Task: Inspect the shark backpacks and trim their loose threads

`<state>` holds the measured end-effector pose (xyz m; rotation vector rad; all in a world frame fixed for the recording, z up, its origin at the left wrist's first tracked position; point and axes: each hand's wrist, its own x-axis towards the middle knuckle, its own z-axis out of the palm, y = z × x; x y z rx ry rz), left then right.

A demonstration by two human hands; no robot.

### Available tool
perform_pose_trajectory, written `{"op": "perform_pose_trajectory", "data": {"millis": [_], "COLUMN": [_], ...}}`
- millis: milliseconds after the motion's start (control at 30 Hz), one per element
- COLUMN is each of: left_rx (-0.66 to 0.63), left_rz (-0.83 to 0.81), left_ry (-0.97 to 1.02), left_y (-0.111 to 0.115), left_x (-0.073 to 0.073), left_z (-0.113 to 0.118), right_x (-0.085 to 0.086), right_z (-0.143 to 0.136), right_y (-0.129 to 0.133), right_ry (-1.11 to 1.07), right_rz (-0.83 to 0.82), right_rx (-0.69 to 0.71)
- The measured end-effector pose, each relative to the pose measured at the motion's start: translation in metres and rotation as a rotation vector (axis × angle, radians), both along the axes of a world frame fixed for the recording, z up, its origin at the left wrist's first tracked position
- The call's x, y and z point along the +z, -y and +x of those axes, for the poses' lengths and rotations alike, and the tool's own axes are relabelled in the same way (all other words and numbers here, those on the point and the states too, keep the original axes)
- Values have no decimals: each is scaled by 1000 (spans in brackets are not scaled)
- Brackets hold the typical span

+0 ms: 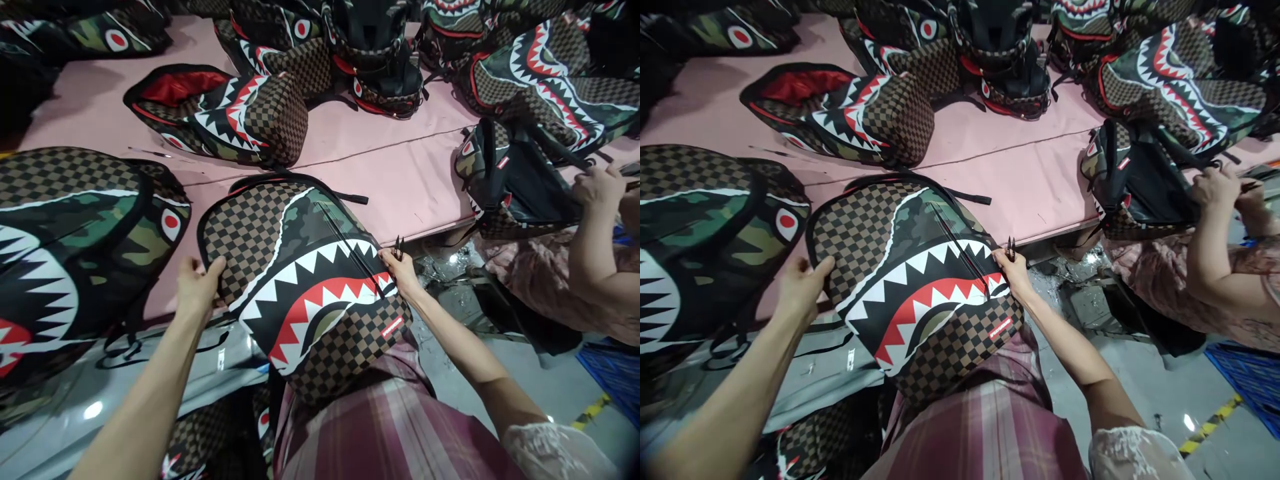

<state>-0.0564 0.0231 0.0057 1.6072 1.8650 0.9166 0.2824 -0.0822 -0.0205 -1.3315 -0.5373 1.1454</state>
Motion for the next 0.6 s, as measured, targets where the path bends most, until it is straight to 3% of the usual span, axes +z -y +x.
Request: {"op": "perform_pose_trajectory", "data": {"millis": [100, 200, 267, 367, 600], "left_rx": [238, 367, 330, 229, 83], "left_rz": [-194, -68, 45, 55, -65], "left_ry": [358, 597, 644, 679, 701], "left_y": [-16, -31, -40, -47, -42], "left_x": [1, 17, 31, 47, 55], "left_z": [6, 23, 29, 27, 19], "right_x": [-6, -11, -12, -14, -13], "right_z": [-9, -14, -16, -16, -17], "right_y": [2, 4, 7, 10, 13], "right_ry": [-16, -26, -32, -43, -54], "right_rz": [-10, -28, -39, -48, -35], "right_rx": [-39, -63, -75, -88, -80]}}
